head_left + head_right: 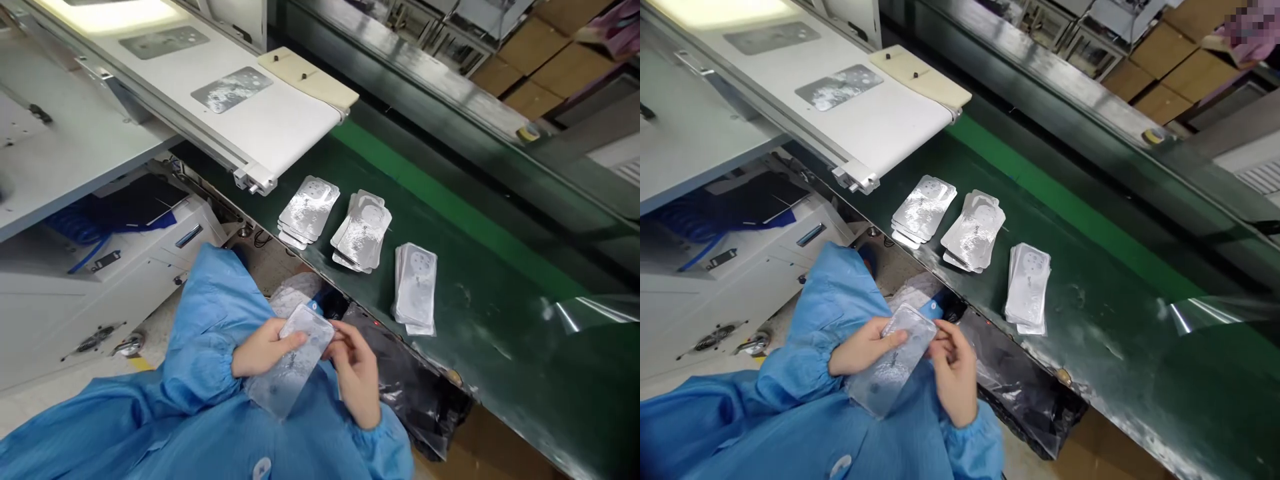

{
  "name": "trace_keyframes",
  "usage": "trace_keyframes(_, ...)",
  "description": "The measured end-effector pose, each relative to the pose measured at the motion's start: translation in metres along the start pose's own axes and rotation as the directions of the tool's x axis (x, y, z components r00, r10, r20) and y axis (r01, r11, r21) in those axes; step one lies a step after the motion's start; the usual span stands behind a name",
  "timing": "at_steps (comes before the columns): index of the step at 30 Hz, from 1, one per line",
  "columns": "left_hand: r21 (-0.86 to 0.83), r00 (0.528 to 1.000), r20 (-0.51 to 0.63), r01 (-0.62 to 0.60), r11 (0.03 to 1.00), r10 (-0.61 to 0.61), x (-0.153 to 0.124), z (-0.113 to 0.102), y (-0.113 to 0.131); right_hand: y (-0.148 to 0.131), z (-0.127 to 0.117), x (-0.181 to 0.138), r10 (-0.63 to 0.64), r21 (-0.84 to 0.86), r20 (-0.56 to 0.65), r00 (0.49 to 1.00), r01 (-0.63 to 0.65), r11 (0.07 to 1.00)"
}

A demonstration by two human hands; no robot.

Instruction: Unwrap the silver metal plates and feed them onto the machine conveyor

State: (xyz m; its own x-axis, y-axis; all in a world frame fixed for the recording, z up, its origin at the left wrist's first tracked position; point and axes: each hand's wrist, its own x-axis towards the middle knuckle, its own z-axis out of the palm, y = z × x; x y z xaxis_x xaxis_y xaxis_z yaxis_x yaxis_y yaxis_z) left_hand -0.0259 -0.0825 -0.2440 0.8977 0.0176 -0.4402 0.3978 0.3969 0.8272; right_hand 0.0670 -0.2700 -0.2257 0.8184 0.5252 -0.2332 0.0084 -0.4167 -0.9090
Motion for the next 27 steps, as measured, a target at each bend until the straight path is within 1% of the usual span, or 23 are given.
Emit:
trace_keyframes(1, 0.014, 0.999, -0.030, -0.020, 1.000, 0.020, -0.002, 0.000, -0.004, -0.011, 0.011, 0.001, -0.006, 0.059, 0.042, 0.999, 0.003, 0.998)
trace_keyframes(2, 0.010, 0.999, -0.047, -0.025, 1.000, 0.025, -0.006, -0.001, -0.008, -0.018, 0.020, 0.003, -0.007, 0.083, 0.069, 0.998, 0.001, 0.997)
trace_keyframes(4, -0.042, 1.000, -0.028, 0.003, 0.999, -0.004, -0.016, -0.003, -0.015, -0.025, 0.030, 0.006, 0.006, 0.076, 0.118, 0.993, -0.015, 0.997)
trace_keyframes(5, -0.074, 0.999, 0.016, 0.032, 0.997, -0.031, -0.023, -0.006, -0.018, -0.026, 0.031, 0.006, 0.013, 0.066, 0.150, 0.989, -0.023, 0.998)
trace_keyframes(7, -0.099, 0.984, 0.156, 0.097, 0.990, -0.081, -0.034, -0.014, -0.021, -0.027, 0.033, 0.005, 0.026, 0.042, 0.224, 0.974, -0.036, 0.998)
trace_keyframes(8, -0.092, 0.966, 0.239, 0.125, 0.988, -0.100, -0.039, -0.020, -0.022, -0.027, 0.033, 0.004, 0.029, 0.038, 0.266, 0.964, -0.041, 0.998)
trace_keyframes(10, -0.070, 0.912, 0.390, 0.164, 0.984, -0.125, -0.042, -0.032, -0.021, -0.028, 0.033, 0.003, 0.035, 0.045, 0.351, 0.936, -0.054, 0.998)
trace_keyframes(11, -0.070, 0.890, 0.440, 0.170, 0.983, -0.122, -0.041, -0.037, -0.020, -0.028, 0.033, 0.003, 0.041, 0.038, 0.381, 0.924, -0.060, 0.997)
trace_keyframes(12, -0.094, 0.879, 0.463, 0.174, 0.980, -0.112, -0.038, -0.040, -0.020, -0.028, 0.032, 0.004, 0.050, 0.014, 0.399, 0.915, -0.061, 0.998)
trace_keyframes(13, -0.137, 0.878, 0.467, 0.186, 0.973, -0.102, -0.035, -0.041, -0.020, -0.029, 0.030, 0.006, 0.060, -0.027, 0.408, 0.911, -0.054, 0.998)
trace_keyframes(15, -0.257, 0.875, 0.478, 0.229, 0.939, -0.083, -0.026, -0.037, -0.021, -0.033, 0.021, 0.012, 0.066, -0.131, 0.408, 0.911, -0.013, 0.991)
trace_keyframes(17, -0.352, 0.840, 0.537, 0.312, 0.882, -0.083, -0.020, -0.027, -0.022, -0.042, 0.009, 0.021, 0.007, -0.183, 0.339, 0.941, 0.059, 0.981)
trace_keyframes(18, -0.368, 0.816, 0.571, 0.350, 0.862, -0.087, -0.019, -0.022, -0.021, -0.049, 0.003, 0.026, -0.037, -0.191, 0.292, 0.956, 0.096, 0.977)
trace_keyframes(19, -0.370, 0.802, 0.590, 0.368, 0.853, -0.090, -0.019, -0.017, -0.020, -0.057, -0.003, 0.031, -0.076, -0.197, 0.259, 0.963, 0.130, 0.972)
trace_keyframes(20, -0.377, 0.807, 0.583, 0.367, 0.851, -0.090, -0.019, -0.014, -0.019, -0.066, -0.007, 0.037, -0.103, -0.207, 0.253, 0.962, 0.158, 0.966)
trace_keyframes(21, -0.387, 0.820, 0.566, 0.355, 0.851, -0.085, -0.020, -0.012, -0.017, -0.077, -0.009, 0.042, -0.112, -0.224, 0.279, 0.954, 0.178, 0.958)
trace_keyframes(24, -0.448, 0.861, 0.508, 0.287, 0.847, -0.023, -0.021, -0.016, -0.010, -0.115, -0.008, 0.061, -0.087, -0.305, 0.441, 0.893, 0.240, 0.922)
trace_keyframes(25, -0.467, 0.874, 0.486, 0.256, 0.847, 0.004, -0.021, -0.020, -0.007, -0.129, -0.007, 0.070, -0.106, -0.324, 0.458, 0.883, 0.276, 0.905)
trace_keyframes(27, -0.489, 0.902, 0.428, 0.179, 0.854, 0.056, -0.021, -0.029, -0.001, -0.161, -0.004, 0.094, -0.195, -0.325, 0.431, 0.881, 0.353, 0.877)
